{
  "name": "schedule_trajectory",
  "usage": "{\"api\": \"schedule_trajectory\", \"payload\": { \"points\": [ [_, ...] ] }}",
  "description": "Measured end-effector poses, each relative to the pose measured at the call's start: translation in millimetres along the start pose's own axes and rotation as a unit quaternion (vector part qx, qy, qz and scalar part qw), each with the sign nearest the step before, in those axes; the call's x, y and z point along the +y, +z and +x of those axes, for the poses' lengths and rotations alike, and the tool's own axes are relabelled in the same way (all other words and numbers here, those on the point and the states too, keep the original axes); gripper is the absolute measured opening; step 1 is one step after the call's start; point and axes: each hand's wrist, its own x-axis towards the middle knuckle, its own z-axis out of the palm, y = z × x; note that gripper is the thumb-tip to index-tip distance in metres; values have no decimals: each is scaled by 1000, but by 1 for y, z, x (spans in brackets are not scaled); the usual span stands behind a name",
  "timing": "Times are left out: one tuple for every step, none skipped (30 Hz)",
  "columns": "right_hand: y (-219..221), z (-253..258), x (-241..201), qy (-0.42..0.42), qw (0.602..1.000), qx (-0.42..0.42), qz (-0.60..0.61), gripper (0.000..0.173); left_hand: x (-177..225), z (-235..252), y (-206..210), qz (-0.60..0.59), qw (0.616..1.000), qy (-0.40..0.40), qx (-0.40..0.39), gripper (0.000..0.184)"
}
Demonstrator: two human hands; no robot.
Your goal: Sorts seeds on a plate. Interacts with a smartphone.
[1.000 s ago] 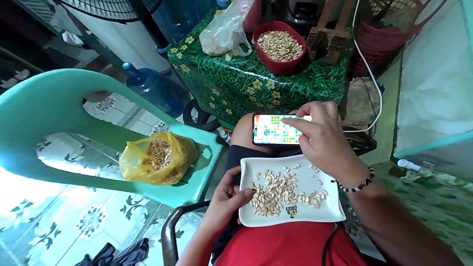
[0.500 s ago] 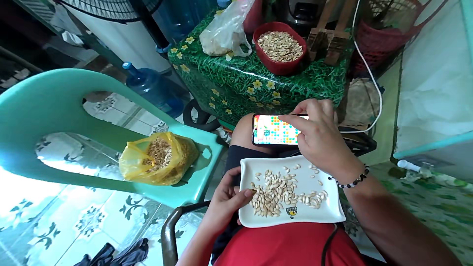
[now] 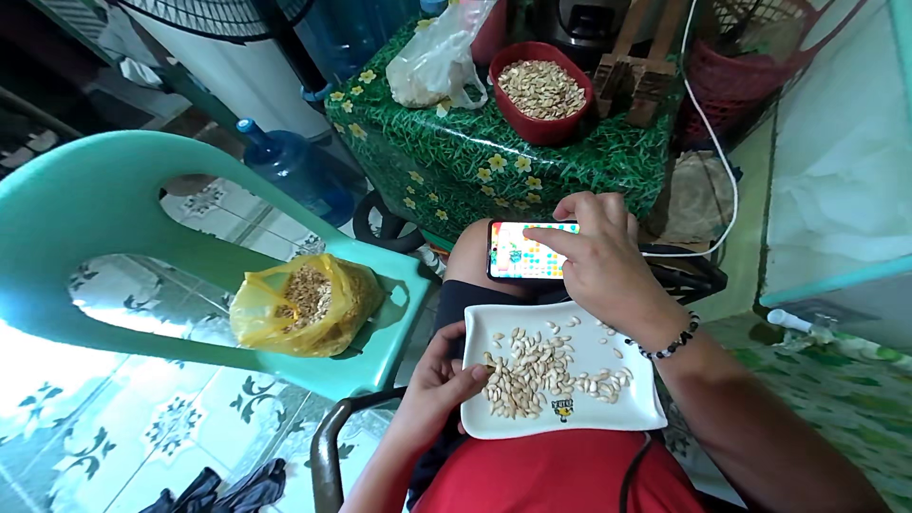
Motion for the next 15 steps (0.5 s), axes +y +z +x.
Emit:
{"api": "schedule_trajectory", "payload": {
  "points": [
    [1,0,0,1,1000,-1,-2,57,0,0,0,0,1000,0,1,55],
    [1,0,0,2,1000,-2,-3,57,0,0,0,1,1000,-1,1,55],
    [1,0,0,1,1000,-3,-4,57,0,0,0,1,1000,-2,1,55],
    [0,0,0,-1,1000,-5,-3,57,0,0,0,0,1000,-1,0,55],
    [-1,-1,-1,-4,1000,-8,2,55,0,0,0,-1,1000,0,0,55],
    [-2,-1,-1,-7,1000,-9,11,53,0,0,0,-1,1000,2,-1,55],
    [-4,-2,0,-8,1000,-10,23,51,0,0,0,-1,1000,2,-2,55],
    [-6,-3,1,-7,999,-9,37,49,0,0,0,2,1000,3,0,55],
    [-8,-3,2,-3,999,-4,47,48,0,0,0,2,1000,4,0,55],
    [-9,-4,4,0,999,7,53,46,0,0,0,2,1000,4,-1,55],
    [-11,-4,6,4,998,18,58,45,0,0,0,0,1000,4,-2,54],
    [-13,-5,7,9,998,28,59,44,0,1,0,0,1000,4,-2,54],
    [-15,-5,8,15,997,35,60,44,0,1,0,-2,1000,3,-1,55],
    [-17,-6,9,20,997,41,61,44,0,0,0,-2,1000,2,-1,55],
    [-18,-6,11,23,997,48,62,44,0,0,0,-2,1000,1,0,55]
  ]
}}
